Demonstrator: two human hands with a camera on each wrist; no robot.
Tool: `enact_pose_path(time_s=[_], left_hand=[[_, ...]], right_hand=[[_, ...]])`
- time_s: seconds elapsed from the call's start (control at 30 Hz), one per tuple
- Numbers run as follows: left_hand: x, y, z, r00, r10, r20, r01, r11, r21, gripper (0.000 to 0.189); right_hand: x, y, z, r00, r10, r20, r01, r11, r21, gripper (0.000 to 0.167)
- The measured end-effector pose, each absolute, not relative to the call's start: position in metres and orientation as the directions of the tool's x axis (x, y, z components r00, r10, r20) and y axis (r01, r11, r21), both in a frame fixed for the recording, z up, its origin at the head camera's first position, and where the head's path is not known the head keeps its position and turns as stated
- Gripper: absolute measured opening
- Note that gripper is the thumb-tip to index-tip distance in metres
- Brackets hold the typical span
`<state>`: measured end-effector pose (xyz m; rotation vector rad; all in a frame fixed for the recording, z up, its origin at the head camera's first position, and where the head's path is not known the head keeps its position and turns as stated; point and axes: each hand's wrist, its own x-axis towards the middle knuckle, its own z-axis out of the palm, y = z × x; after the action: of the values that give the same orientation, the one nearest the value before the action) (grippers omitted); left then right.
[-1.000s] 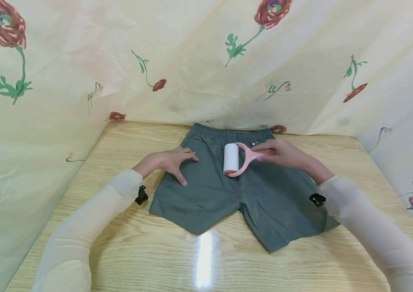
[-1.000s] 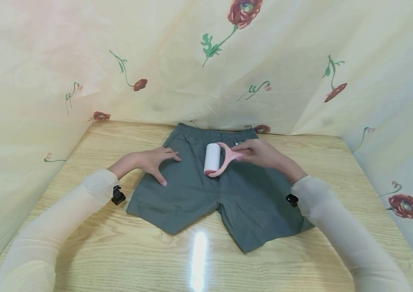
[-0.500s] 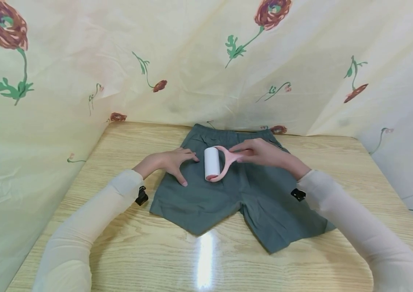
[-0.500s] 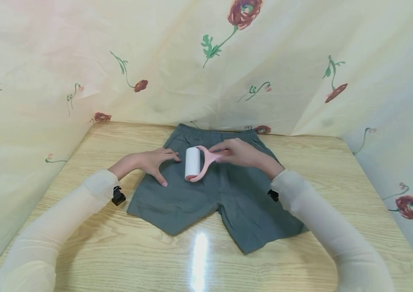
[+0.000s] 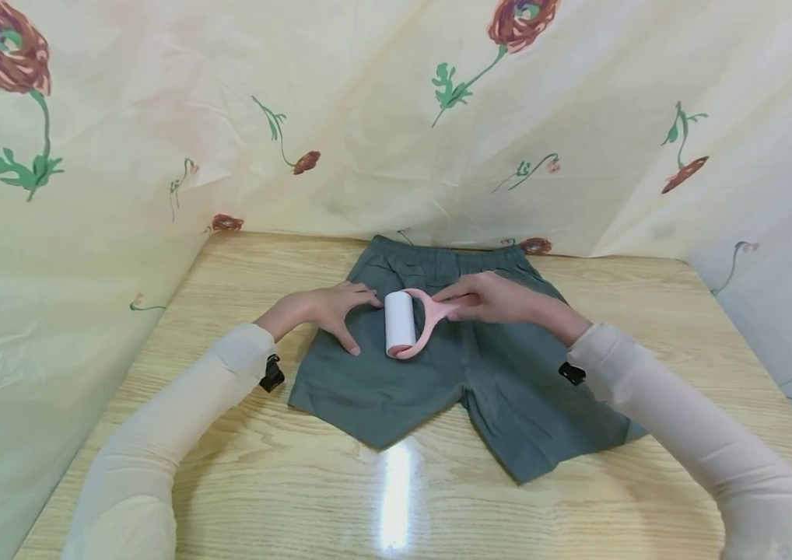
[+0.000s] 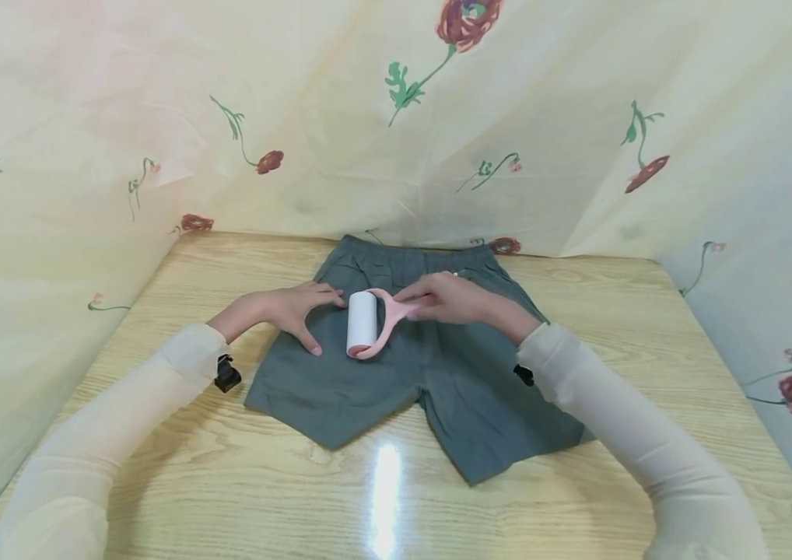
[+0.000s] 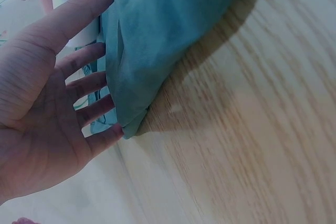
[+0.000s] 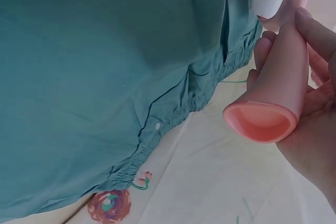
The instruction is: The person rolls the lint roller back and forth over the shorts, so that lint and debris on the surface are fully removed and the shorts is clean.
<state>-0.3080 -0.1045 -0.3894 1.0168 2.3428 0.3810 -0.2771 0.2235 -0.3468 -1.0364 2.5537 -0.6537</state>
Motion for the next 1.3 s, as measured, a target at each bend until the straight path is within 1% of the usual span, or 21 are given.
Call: enact_pose_path(time_s=[0.23,0.47,0.97,1.17,1.3], left_hand=[[-0.310,-0.105,-0.392,-0.564,0.738,-0.371,0.589,0.674,0.445,0.093],[-0.310,-0.105,-0.393,-0.559,0.746,-0.362,0.593,0.664,0.454,0.091],[-0.310,-0.105,-0.391,-0.554,0.750,-0.362,0.603,0.660,0.447,0.091],[-0.309,-0.105,-0.391,-0.556,0.749,-0.360,0.595,0.662,0.456,0.091],[-0.308,-0.105,-0.390,-0.558,0.745,-0.366,0.590,0.666,0.457,0.091]], right_hand=[[-0.268,0.221,-0.345,-0.629,-0.768,-0.121,-0.618,0.588,-0.522,0.043],[-0.263,0.227,-0.344,-0.617,-0.774,-0.143,-0.634,0.597,-0.491,0.046],[-0.258,0.262,-0.346,-0.645,-0.751,-0.141,-0.610,0.617,-0.497,0.048],[-0.252,0.273,-0.348,-0.681,-0.725,-0.103,-0.614,0.641,-0.461,0.046],[-0.248,0.279,-0.353,-0.690,-0.721,-0.056,-0.646,0.649,-0.402,0.045]])
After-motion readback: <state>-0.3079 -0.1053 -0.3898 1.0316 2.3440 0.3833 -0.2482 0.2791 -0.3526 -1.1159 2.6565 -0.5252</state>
